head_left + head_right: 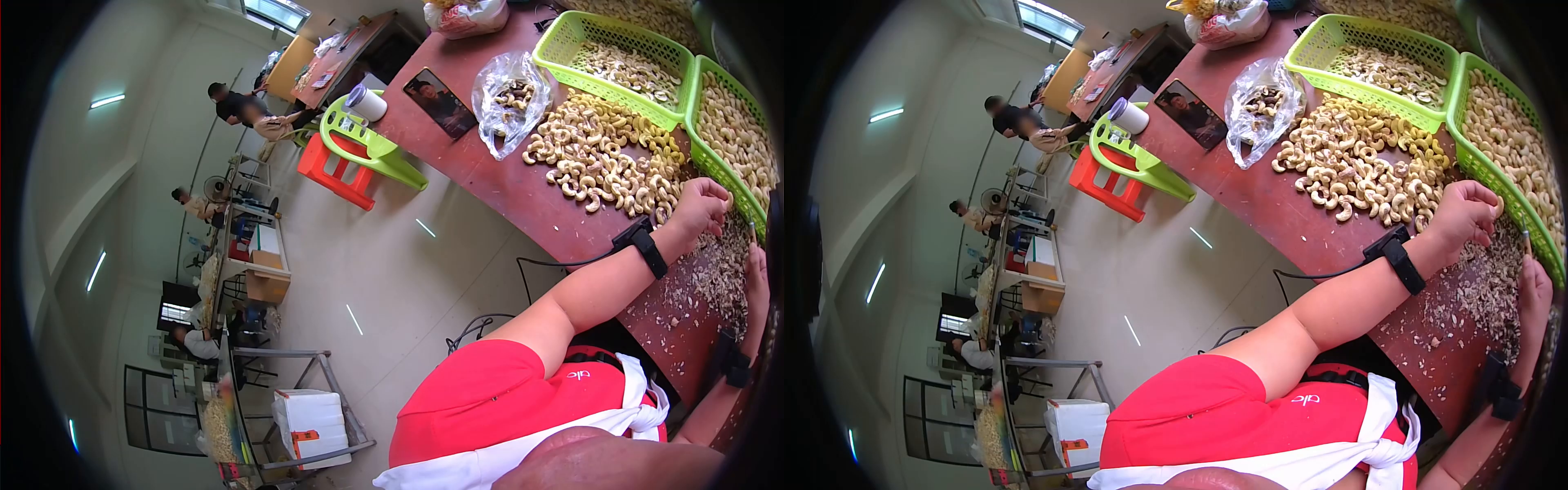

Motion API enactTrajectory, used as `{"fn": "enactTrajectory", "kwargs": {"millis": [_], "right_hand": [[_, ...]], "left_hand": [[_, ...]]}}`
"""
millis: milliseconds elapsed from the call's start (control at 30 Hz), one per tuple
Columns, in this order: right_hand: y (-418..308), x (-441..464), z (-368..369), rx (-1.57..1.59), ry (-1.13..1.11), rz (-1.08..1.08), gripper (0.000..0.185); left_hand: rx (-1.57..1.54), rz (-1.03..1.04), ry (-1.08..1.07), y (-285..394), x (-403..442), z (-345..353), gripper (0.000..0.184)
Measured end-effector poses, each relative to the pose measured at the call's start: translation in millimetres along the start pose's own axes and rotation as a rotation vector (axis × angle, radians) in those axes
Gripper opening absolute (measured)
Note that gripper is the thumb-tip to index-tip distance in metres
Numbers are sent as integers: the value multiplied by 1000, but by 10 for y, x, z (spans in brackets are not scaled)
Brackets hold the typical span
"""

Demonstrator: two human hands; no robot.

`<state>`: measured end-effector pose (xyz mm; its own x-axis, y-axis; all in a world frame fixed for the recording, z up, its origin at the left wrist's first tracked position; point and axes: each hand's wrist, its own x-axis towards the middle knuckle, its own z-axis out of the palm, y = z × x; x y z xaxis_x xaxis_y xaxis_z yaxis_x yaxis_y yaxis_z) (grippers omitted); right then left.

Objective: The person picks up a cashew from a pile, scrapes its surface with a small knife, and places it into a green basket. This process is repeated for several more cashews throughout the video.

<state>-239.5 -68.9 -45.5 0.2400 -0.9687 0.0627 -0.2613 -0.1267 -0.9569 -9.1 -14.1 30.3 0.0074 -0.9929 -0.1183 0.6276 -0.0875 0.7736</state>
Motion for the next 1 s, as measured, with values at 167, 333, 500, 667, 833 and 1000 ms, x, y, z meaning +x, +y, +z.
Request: {"fn": "enactTrajectory", "kwargs": {"millis": [167,333,500,667,833,1000], "right_hand": [[48,15,-8,-14,11,-4,31],[-17,-1,-29,-39,-23,-12,30],[43,21,-55,7,-43,-11,30],[-32,-14,-25,-47,-12,-27,30],[313,82,-308,-65,-147,137,24],[442,102,-360,-16,-156,126,32]], "left_hand": [[-7,-6,5,-6,4,0,12],[-3,-8,0,-3,1,2,12],[-4,-7,-2,-8,5,-3,12],[-7,-3,-1,-9,6,-6,12],[-33,-5,-6,-22,13,-9,11],[-34,-7,-4,-17,9,-3,11]]}}
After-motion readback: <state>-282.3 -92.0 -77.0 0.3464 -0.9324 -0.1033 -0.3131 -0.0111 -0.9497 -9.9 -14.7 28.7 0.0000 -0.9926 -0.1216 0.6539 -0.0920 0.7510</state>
